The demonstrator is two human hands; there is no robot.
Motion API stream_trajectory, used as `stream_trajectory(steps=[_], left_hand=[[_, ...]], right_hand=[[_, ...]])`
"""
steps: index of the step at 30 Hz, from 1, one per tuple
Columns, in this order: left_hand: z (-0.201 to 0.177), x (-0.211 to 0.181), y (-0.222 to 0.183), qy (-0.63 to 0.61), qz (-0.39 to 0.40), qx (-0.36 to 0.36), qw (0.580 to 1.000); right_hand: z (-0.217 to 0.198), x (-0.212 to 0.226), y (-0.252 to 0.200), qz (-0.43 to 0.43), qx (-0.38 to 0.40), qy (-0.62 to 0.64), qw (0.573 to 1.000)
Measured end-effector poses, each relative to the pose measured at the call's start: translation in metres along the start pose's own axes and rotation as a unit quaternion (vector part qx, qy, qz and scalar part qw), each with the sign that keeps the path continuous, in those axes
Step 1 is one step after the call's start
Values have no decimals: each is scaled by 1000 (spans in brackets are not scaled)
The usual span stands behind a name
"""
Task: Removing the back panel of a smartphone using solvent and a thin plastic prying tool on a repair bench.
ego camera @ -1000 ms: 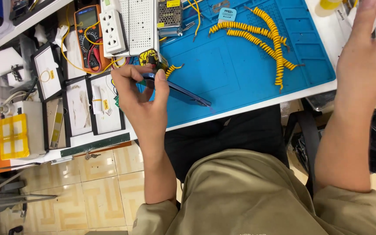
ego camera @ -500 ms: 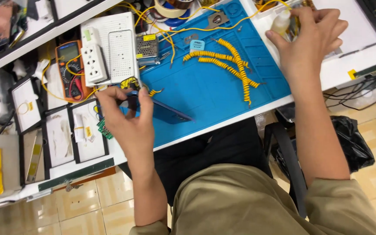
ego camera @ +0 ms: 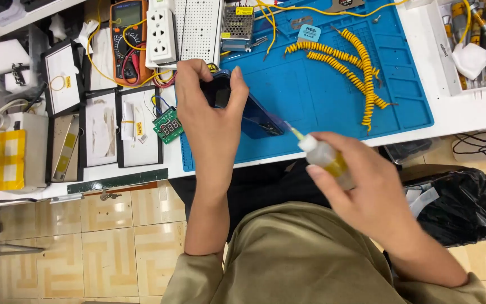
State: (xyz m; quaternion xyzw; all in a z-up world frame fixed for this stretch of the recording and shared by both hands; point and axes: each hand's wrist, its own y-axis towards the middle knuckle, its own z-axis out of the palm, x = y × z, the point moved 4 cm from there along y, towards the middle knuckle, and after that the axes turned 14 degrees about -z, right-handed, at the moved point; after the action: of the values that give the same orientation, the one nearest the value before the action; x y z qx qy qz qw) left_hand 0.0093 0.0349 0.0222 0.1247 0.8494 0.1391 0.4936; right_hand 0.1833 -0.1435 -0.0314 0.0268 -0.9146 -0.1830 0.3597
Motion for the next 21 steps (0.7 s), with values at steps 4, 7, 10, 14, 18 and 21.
stream_trajectory(steps=[4,7,10,14,18,21], left_hand=[[-3,-4,-2,-4,9,0,1000],[-4,-3,-3,0,6,-3,1000],[-5,-3,-5,-2,11,-3,1000],[-3,-3,-6,7,16,-5,1000],[-3,-4,-7,14,23,-11,1000],[-5,-8,-8,8,28,-11,1000]], right_hand=[[32,6,4,-43,8,-29,999],[35,9,9,-35,9,-39,999],[34,7,11,-48,1,-63,997],[34,6,13,-62,1,-75,995],[34,6,14,-45,18,-77,996],[25,9,15,-25,30,-53,998]])
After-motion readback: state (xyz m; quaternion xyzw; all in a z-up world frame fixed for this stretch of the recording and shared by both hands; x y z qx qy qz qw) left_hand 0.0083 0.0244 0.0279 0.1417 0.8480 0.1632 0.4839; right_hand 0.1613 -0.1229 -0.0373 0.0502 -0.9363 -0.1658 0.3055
